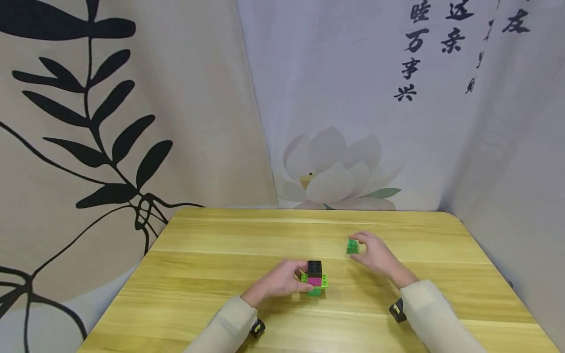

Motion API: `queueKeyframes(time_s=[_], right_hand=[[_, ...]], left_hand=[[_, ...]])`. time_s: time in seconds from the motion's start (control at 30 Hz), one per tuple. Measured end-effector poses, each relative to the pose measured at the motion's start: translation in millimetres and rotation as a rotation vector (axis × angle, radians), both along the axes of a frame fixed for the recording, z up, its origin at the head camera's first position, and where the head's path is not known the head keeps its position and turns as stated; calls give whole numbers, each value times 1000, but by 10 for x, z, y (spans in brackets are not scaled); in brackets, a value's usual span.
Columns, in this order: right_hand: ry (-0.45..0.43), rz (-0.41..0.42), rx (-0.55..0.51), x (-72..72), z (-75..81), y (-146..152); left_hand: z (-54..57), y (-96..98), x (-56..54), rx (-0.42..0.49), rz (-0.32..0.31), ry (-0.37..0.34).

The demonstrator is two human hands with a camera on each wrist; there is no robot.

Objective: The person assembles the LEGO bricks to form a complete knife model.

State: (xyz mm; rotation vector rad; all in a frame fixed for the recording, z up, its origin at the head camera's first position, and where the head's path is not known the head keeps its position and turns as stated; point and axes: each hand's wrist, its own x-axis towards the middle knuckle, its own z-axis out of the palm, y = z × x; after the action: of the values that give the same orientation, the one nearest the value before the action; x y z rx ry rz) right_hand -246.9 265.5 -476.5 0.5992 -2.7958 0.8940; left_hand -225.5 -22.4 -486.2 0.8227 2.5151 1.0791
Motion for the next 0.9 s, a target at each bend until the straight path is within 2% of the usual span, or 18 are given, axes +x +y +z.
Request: queueKeyframes(time_s=[0.37, 0.9], right_hand=[[-99, -15, 16, -193, -110, 53], [-147, -19, 0, -285, -233, 54]], left_hand=[[17, -3, 10, -5, 7, -16], [34, 2, -4, -25, 8, -9]])
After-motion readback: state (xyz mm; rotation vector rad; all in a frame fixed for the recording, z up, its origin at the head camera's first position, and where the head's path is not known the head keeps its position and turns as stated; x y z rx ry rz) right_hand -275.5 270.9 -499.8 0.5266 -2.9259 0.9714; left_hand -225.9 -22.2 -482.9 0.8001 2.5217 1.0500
